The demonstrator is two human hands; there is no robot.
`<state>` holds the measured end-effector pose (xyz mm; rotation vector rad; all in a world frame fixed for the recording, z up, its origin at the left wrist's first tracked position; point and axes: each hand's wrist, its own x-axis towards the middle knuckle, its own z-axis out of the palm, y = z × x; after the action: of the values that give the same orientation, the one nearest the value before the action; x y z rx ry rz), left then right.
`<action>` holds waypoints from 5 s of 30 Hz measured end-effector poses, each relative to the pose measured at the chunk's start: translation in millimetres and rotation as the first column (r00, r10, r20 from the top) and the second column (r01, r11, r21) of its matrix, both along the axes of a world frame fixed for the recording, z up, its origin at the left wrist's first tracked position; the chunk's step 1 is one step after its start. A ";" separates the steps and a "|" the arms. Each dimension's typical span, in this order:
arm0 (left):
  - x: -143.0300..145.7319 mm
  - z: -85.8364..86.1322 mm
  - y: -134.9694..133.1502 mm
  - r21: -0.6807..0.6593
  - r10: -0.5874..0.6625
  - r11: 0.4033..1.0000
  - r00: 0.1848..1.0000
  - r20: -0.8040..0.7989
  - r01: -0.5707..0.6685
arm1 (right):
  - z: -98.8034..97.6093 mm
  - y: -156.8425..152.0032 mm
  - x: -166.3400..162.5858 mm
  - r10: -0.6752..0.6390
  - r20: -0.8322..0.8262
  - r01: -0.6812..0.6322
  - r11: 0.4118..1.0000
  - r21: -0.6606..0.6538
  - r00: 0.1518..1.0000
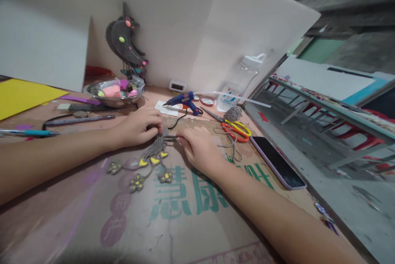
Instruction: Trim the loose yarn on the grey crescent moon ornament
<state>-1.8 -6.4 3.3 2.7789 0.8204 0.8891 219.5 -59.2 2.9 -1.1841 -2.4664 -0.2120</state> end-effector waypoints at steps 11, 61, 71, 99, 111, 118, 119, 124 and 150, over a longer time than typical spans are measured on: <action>1.1 -2.4 1.1 -0.023 0.041 0.999 0.999 -0.008 -0.041 | 1.7 -3.0 -1.0 0.052 0.059 -0.055 0.996 0.063 0.997; -0.7 -6.5 3.5 -0.094 -0.117 0.989 0.993 -0.003 0.116 | 1.7 0.7 0.1 -0.038 -0.088 0.039 0.999 0.005 0.995; 0.7 -3.7 -0.4 -0.073 0.108 0.992 0.993 0.043 -0.105 | 2.2 0.4 -0.3 -0.051 -0.080 0.051 0.999 -0.002 0.996; -19.0 90.5 -22.1 -0.390 0.203 0.921 0.883 0.424 -0.024 | 36.1 -5.6 -4.7 -0.012 -0.414 -0.064 0.983 -0.171 0.910; -39.6 128.1 -58.9 0.229 0.117 0.941 0.872 0.476 -0.251 | 110.6 -19.2 -57.9 0.056 -0.661 -0.249 0.947 -0.201 0.748; -38.1 128.0 -64.4 -0.014 0.101 0.993 0.803 0.587 -0.115 | 105.6 -23.0 -58.1 0.084 -0.716 -0.166 0.985 -0.045 0.693; -38.0 127.8 -61.4 -0.100 0.101 0.994 0.776 0.622 -0.049 | 105.4 -21.9 -56.3 0.064 -0.740 -0.147 0.988 -0.047 0.669; -35.4 124.6 -43.8 -0.301 0.126 0.945 0.703 0.700 0.131 | 107.6 -8.7 -46.6 -0.025 -0.897 -0.168 0.980 -0.109 0.442; -11.5 79.2 -18.9 -0.740 0.262 0.634 0.838 0.479 0.225 | 112.6 5.4 -33.9 -0.007 -0.943 -0.155 0.986 -0.062 0.331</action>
<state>-13.3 -25.3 82.5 1.6251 0.8446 0.9547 185.6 -53.8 115.5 -0.8234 -1.4289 0.5773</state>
